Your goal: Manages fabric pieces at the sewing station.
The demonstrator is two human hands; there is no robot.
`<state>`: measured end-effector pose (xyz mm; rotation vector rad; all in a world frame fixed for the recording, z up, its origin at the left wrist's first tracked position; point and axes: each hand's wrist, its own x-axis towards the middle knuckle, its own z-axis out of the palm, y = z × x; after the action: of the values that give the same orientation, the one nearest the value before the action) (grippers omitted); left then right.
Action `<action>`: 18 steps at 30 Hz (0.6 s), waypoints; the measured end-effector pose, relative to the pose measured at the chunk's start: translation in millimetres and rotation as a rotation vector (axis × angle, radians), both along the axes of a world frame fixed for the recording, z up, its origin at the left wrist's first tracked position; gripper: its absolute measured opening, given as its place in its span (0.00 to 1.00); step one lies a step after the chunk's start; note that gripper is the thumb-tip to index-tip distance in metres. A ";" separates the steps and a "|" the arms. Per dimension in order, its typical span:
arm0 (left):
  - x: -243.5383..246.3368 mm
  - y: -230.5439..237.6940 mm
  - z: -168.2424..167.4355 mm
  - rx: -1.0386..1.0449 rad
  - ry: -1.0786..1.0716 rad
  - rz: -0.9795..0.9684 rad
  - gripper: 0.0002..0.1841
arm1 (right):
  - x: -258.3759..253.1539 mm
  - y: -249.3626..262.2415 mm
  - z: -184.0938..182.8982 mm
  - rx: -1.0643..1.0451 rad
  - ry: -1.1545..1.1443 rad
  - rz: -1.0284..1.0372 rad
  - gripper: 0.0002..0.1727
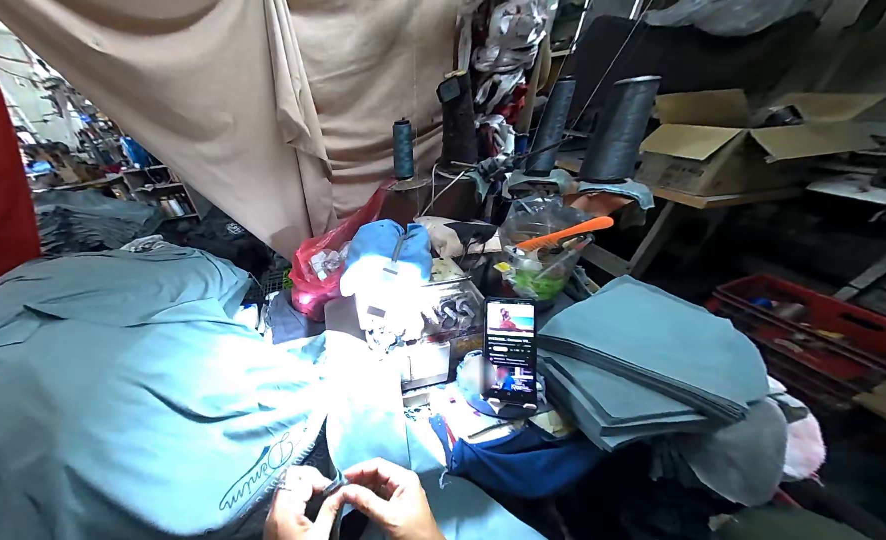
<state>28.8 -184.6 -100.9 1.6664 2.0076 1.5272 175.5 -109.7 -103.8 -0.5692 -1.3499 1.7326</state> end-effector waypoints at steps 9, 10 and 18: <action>-5.0 2.4 1.6 0.020 0.011 0.004 0.09 | 12.6 10.7 -3.3 0.068 -0.031 -0.139 0.02; -12.4 2.1 5.4 0.017 -0.014 0.060 0.09 | 21.4 15.1 -7.8 0.130 -0.088 -0.177 0.02; -32.5 9.4 50.9 0.237 0.188 -0.076 0.10 | 94.1 38.3 15.8 0.650 -0.853 -0.012 0.21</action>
<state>-3.7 -175.2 -50.0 2.0212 1.8821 1.6962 269.6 -71.4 -87.9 -0.9660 -2.3477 0.9220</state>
